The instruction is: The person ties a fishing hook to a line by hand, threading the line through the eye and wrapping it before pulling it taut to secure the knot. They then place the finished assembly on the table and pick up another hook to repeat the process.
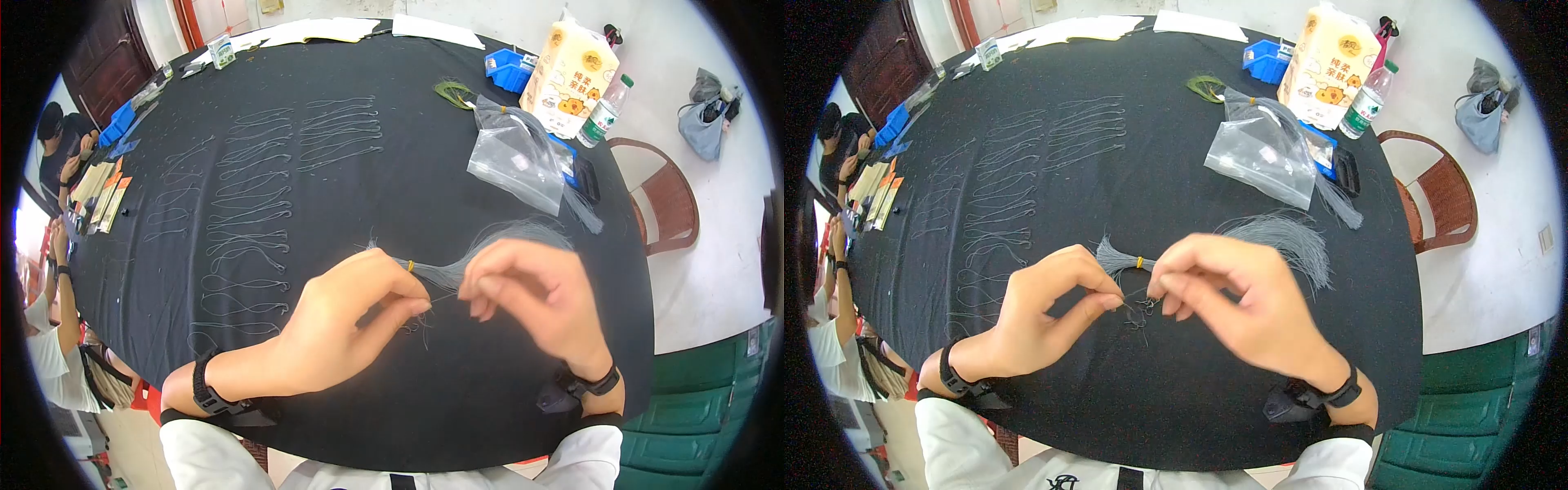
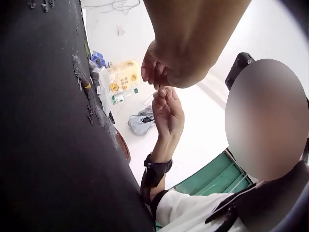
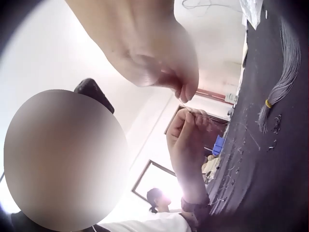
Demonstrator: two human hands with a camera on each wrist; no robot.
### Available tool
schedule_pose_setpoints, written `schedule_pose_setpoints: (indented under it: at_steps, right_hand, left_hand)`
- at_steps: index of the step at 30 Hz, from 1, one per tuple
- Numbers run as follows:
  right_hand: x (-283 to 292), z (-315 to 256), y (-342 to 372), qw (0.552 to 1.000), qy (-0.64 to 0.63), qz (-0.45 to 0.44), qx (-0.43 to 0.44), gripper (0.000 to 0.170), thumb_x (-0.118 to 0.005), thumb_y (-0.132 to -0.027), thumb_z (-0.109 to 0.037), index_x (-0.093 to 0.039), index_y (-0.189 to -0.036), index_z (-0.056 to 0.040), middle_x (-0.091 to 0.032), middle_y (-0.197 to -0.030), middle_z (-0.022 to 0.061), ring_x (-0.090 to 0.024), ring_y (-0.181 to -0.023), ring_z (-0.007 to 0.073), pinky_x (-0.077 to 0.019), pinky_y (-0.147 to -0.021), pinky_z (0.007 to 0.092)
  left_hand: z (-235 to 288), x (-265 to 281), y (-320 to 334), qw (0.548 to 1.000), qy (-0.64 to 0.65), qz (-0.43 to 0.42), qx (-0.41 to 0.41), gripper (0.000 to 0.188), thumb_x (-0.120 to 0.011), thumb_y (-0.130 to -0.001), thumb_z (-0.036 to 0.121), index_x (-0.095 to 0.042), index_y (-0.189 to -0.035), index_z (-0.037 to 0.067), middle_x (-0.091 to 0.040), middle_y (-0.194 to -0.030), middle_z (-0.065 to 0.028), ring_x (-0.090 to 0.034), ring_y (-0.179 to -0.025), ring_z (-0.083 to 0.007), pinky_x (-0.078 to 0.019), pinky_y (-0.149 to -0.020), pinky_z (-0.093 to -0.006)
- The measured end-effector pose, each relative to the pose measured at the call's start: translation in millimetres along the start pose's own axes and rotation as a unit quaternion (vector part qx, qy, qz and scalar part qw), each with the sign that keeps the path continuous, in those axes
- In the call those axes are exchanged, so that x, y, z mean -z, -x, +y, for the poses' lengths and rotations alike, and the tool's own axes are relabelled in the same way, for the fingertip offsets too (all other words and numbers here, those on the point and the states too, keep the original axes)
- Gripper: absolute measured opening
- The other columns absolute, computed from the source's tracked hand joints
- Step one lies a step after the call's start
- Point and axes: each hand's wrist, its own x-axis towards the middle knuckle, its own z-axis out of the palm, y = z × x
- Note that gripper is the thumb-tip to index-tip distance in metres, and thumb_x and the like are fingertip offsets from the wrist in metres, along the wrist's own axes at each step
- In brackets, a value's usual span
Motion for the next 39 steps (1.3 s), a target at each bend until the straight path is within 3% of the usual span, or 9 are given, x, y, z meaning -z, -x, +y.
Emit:
schedule_pose_setpoints:
  at_steps: [4,7,12,18,22,27,33,39]
  right_hand:
    - [19,3,-11,0.971,-0.232,-0.05,-0.013,0.015,-0.052,-0.096,-0.012,-0.057,-0.096,0.0027,-0.062,-0.102,0.0158,-0.064,-0.077,0.0178,-0.0553,-0.063,0.0268]
    - [36,2,-11,0.956,-0.286,-0.06,0.022,0.015,-0.052,-0.096,-0.013,-0.054,-0.097,0.0018,-0.06,-0.099,0.0154,-0.065,-0.08,0.0221,-0.0566,-0.065,0.0298]
    - [67,-4,-6,0.934,-0.339,0.005,0.114,0.018,-0.053,-0.095,-0.014,-0.049,-0.101,0.0019,-0.052,-0.092,0.0091,-0.058,-0.085,0.0196,-0.0537,-0.075,0.0289]
    - [111,-16,9,0.868,-0.461,0.034,0.181,0.02,-0.047,-0.093,0.001,-0.041,-0.112,0.0064,-0.044,-0.106,0.011,-0.048,-0.098,0.0196,-0.0465,-0.092,0.0299]
    - [142,-21,18,0.841,-0.494,0.052,0.213,0.021,-0.04,-0.094,0.007,-0.037,-0.115,0.0079,-0.042,-0.109,0.0123,-0.048,-0.1,0.0205,-0.047,-0.092,0.0318]
    - [167,-22,28,0.849,-0.474,0.072,0.223,0.023,-0.038,-0.094,0.008,-0.035,-0.117,0.0078,-0.042,-0.11,0.0123,-0.048,-0.102,0.0205,-0.0472,-0.092,0.0323]
    - [165,-28,33,0.86,-0.442,0.062,0.245,0.022,-0.037,-0.095,0.008,-0.035,-0.117,0.0068,-0.041,-0.11,0.0122,-0.048,-0.104,0.0208,-0.047,-0.094,0.0329]
    - [165,-28,32,0.865,-0.435,0.064,0.241,0.021,-0.037,-0.096,0.007,-0.035,-0.116,0.0062,-0.041,-0.111,0.012,-0.048,-0.105,0.0202,-0.0468,-0.094,0.0332]
  left_hand:
    - [0,3,0,0.992,0.1,-0.005,0.082,0.003,-0.063,-0.085,-0.003,-0.061,-0.088,-0.003,-0.062,-0.084,-0.0096,-0.06,-0.078,-0.0155,-0.0484,-0.071,-0.0291]
    - [-3,1,0,0.98,0.165,-0.009,0.115,0.003,-0.06,-0.088,-0.001,-0.062,-0.09,-0.003,-0.062,-0.086,-0.0093,-0.059,-0.079,-0.0137,-0.049,-0.073,-0.0281]
    - [-5,2,0,0.975,0.18,-0.023,0.125,0.004,-0.06,-0.089,0.0,-0.062,-0.091,-0.004,-0.062,-0.087,-0.0087,-0.059,-0.08,-0.013,-0.0492,-0.075,-0.0277]
    - [-5,2,-1,0.976,0.171,-0.037,0.131,0.005,-0.06,-0.09,0.001,-0.062,-0.091,-0.004,-0.062,-0.087,-0.0082,-0.059,-0.08,-0.0124,-0.0492,-0.074,-0.0274]
    - [-6,0,0,0.973,0.18,-0.041,0.139,0.005,-0.059,-0.09,0.0,-0.061,-0.091,-0.004,-0.062,-0.088,-0.0082,-0.059,-0.08,-0.0123,-0.0492,-0.074,-0.0272]
    - [-3,0,-1,0.972,0.187,-0.04,0.139,0.004,-0.059,-0.09,-0.001,-0.061,-0.091,-0.004,-0.061,-0.088,-0.0086,-0.059,-0.081,-0.0128,-0.049,-0.074,-0.0272]
    - [-7,-1,1,0.985,0.153,-0.004,0.075,0.004,-0.061,-0.087,-0.004,-0.061,-0.091,-0.004,-0.061,-0.089,-0.0102,-0.058,-0.081,-0.0152,-0.0478,-0.073,-0.0277]
    - [-7,-5,-2,0.998,0.034,0.047,-0.003,0.013,-0.066,-0.079,-0.008,-0.062,-0.089,-0.001,-0.064,-0.085,-0.0104,-0.061,-0.08,-0.0202,-0.048,-0.073,-0.0299]
